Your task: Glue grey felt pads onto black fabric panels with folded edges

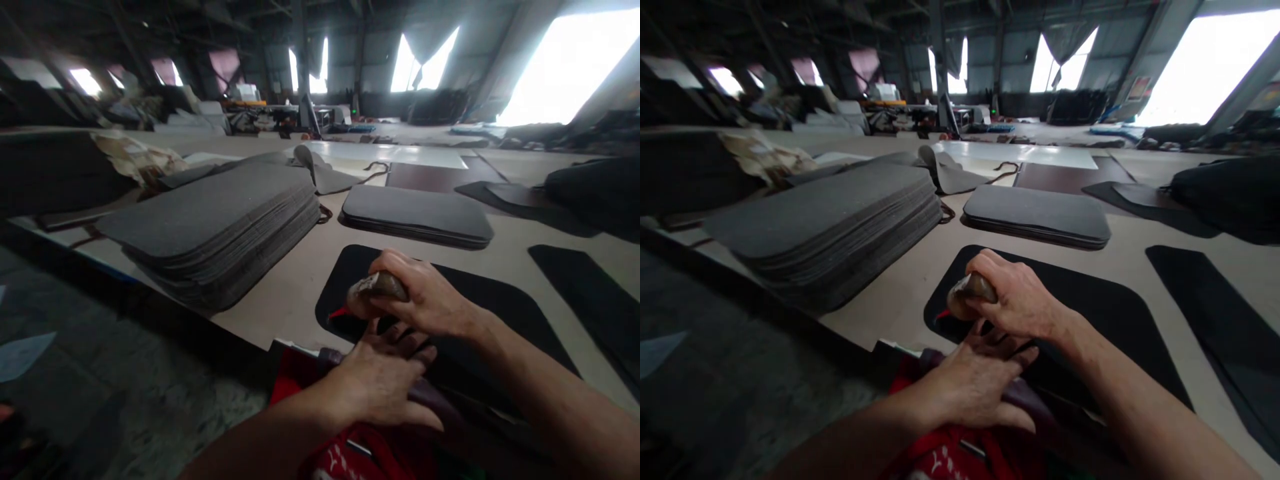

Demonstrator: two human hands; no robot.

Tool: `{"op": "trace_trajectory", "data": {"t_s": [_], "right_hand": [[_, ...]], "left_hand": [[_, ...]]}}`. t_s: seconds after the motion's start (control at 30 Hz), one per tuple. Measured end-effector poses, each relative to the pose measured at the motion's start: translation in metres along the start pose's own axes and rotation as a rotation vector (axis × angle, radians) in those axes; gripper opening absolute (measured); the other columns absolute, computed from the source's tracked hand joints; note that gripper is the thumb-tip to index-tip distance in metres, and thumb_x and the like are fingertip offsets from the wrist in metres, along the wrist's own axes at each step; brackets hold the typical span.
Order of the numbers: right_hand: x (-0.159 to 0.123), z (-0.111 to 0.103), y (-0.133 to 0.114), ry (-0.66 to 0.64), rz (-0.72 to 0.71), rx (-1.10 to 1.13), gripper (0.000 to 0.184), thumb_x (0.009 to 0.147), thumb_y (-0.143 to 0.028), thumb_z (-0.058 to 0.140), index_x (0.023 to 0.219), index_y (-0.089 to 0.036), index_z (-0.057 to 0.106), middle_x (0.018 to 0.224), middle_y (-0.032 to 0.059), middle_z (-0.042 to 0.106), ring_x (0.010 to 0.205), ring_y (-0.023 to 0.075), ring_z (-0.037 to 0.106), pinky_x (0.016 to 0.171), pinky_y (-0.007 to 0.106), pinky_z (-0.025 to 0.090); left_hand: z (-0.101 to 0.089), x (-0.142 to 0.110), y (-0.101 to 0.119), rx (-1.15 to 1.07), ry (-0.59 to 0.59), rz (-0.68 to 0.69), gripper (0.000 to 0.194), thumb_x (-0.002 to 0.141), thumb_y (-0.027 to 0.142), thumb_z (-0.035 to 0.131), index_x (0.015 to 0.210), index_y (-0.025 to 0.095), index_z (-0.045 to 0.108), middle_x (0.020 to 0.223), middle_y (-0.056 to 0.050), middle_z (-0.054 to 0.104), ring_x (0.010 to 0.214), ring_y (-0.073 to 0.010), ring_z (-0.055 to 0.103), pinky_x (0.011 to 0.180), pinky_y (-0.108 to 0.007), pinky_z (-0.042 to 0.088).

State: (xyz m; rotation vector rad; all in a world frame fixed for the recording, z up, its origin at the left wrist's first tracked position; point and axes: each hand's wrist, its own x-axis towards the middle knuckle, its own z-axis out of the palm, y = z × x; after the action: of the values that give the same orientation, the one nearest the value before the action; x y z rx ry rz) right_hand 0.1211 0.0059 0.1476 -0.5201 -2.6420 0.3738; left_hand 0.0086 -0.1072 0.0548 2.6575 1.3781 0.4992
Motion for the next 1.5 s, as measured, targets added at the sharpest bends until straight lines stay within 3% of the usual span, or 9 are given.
{"op": "trace_trajectory", "data": {"t_s": [0.1, 0.3, 0.8, 1.03, 1.2, 1.5], "right_hand": [[0.009, -0.002, 0.002, 0.010, 0.018, -0.066, 0.018, 0.088, -0.027, 0.062, 0.103, -0.022, 0.053, 0.101, 0.0027, 0.058, 0.079, 0.0185, 0.055, 0.068, 0.030, 0.036], [0.029, -0.001, 0.020, 0.069, 0.059, -0.157, 0.018, 0.088, -0.027, 0.063, 0.102, -0.022, 0.054, 0.099, 0.0018, 0.059, 0.081, 0.0197, 0.057, 0.067, 0.030, 0.034], [0.066, 0.001, 0.067, 0.143, 0.210, -0.388, 0.021, 0.089, -0.034, 0.064, 0.104, -0.024, 0.054, 0.106, 0.0020, 0.061, 0.084, 0.0215, 0.060, 0.062, 0.031, 0.028], [0.075, -0.001, 0.076, 0.146, 0.257, -0.438, 0.021, 0.090, -0.034, 0.062, 0.106, -0.023, 0.055, 0.106, 0.0034, 0.061, 0.082, 0.0219, 0.061, 0.060, 0.031, 0.028], [0.062, -0.004, 0.070, 0.145, 0.251, -0.298, 0.021, 0.087, -0.031, 0.064, 0.105, -0.023, 0.056, 0.105, 0.0023, 0.062, 0.087, 0.0219, 0.060, 0.065, 0.031, 0.032], [0.019, -0.002, 0.048, 0.073, 0.232, 0.209, 0.025, 0.081, -0.030, 0.066, 0.103, -0.024, 0.056, 0.093, -0.0015, 0.062, 0.085, 0.0199, 0.057, 0.073, 0.031, 0.039]], "left_hand": [[-0.002, 0.002, -0.001, -0.022, -0.030, 0.016, 0.083, 0.089, 0.079, 0.043, 0.149, 0.022, 0.038, 0.157, -0.006, 0.040, 0.151, -0.0280, 0.021, 0.127, -0.056, 0.005], [-0.004, 0.003, -0.001, -0.049, -0.076, 0.023, 0.084, 0.090, 0.077, 0.044, 0.151, 0.020, 0.032, 0.160, -0.009, 0.034, 0.152, -0.0304, 0.019, 0.122, -0.069, 0.011], [-0.009, 0.002, -0.003, -0.223, -0.129, 0.007, 0.081, 0.094, 0.075, 0.036, 0.154, 0.021, 0.027, 0.163, -0.012, 0.028, 0.154, -0.0306, 0.013, 0.121, -0.073, 0.000], [-0.007, 0.007, -0.008, -0.254, -0.165, 0.001, 0.080, 0.093, 0.073, 0.044, 0.154, 0.025, 0.027, 0.163, -0.010, 0.027, 0.154, -0.0316, 0.014, 0.120, -0.074, -0.003], [-0.009, 0.006, -0.007, -0.255, -0.188, -0.004, 0.078, 0.093, 0.072, 0.045, 0.153, 0.024, 0.030, 0.162, -0.011, 0.029, 0.153, -0.0325, 0.016, 0.120, -0.074, -0.001], [-0.010, 0.002, -0.002, -0.260, -0.111, -0.016, 0.079, 0.093, 0.075, 0.039, 0.153, 0.023, 0.030, 0.162, -0.010, 0.030, 0.153, -0.0302, 0.015, 0.122, -0.072, 0.001]]}}
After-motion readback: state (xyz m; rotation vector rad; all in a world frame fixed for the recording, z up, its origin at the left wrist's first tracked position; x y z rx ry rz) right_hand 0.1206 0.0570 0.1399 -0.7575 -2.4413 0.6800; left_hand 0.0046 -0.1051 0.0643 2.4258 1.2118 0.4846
